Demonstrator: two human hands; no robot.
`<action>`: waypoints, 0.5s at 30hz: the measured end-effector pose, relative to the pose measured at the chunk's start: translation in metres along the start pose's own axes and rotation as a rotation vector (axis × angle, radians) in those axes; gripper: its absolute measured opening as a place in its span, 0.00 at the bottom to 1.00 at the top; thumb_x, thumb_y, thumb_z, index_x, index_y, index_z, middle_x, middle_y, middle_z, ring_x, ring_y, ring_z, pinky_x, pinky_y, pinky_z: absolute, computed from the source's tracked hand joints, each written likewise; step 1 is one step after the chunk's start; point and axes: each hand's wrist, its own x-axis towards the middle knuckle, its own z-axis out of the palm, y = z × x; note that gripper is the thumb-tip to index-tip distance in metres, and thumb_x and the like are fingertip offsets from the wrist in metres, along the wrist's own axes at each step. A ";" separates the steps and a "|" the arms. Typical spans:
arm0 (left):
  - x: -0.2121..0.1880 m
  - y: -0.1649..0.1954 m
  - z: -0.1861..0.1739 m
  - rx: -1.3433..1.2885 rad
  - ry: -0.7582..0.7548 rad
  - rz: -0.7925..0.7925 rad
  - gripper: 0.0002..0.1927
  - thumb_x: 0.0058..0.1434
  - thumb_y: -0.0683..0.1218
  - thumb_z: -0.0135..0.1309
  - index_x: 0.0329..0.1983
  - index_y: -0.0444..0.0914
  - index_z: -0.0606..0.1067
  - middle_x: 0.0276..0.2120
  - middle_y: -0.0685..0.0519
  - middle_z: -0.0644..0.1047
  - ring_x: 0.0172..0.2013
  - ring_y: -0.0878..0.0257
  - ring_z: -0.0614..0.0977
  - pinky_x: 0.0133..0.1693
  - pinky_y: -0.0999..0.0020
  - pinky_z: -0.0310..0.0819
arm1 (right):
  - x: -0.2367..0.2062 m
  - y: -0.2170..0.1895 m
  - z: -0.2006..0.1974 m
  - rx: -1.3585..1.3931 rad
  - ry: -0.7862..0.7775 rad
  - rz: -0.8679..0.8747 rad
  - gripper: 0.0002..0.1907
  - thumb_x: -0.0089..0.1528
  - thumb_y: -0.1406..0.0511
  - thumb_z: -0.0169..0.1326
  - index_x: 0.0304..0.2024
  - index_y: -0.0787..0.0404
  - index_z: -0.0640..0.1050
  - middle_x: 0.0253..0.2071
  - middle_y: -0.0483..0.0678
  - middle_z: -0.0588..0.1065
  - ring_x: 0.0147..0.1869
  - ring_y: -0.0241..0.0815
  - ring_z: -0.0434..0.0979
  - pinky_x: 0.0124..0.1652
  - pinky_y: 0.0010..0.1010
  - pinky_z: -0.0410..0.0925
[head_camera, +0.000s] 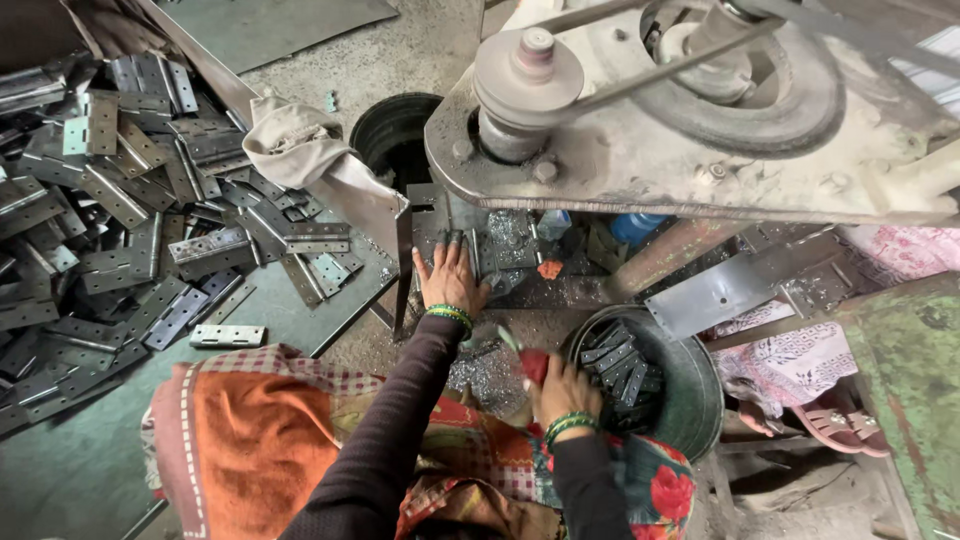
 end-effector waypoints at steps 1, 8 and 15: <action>0.000 -0.001 0.002 -0.016 0.003 -0.004 0.46 0.58 0.66 0.55 0.74 0.40 0.57 0.73 0.49 0.57 0.72 0.51 0.55 0.68 0.31 0.27 | 0.000 0.004 0.020 0.034 0.009 0.012 0.33 0.61 0.50 0.56 0.62 0.53 0.62 0.58 0.58 0.72 0.58 0.61 0.74 0.50 0.57 0.69; -0.018 -0.014 -0.006 -0.130 0.134 0.095 0.42 0.59 0.61 0.55 0.73 0.41 0.61 0.71 0.51 0.63 0.71 0.52 0.60 0.70 0.33 0.31 | 0.019 0.025 0.059 0.127 0.011 -0.025 0.32 0.60 0.49 0.58 0.57 0.59 0.64 0.56 0.61 0.72 0.59 0.63 0.74 0.52 0.54 0.69; -0.030 -0.010 -0.015 -0.012 0.071 0.079 0.43 0.59 0.58 0.54 0.75 0.40 0.59 0.71 0.50 0.62 0.73 0.52 0.57 0.70 0.34 0.27 | 0.010 0.005 0.005 -0.051 0.037 0.012 0.31 0.62 0.46 0.57 0.54 0.61 0.68 0.52 0.58 0.76 0.55 0.59 0.79 0.51 0.49 0.72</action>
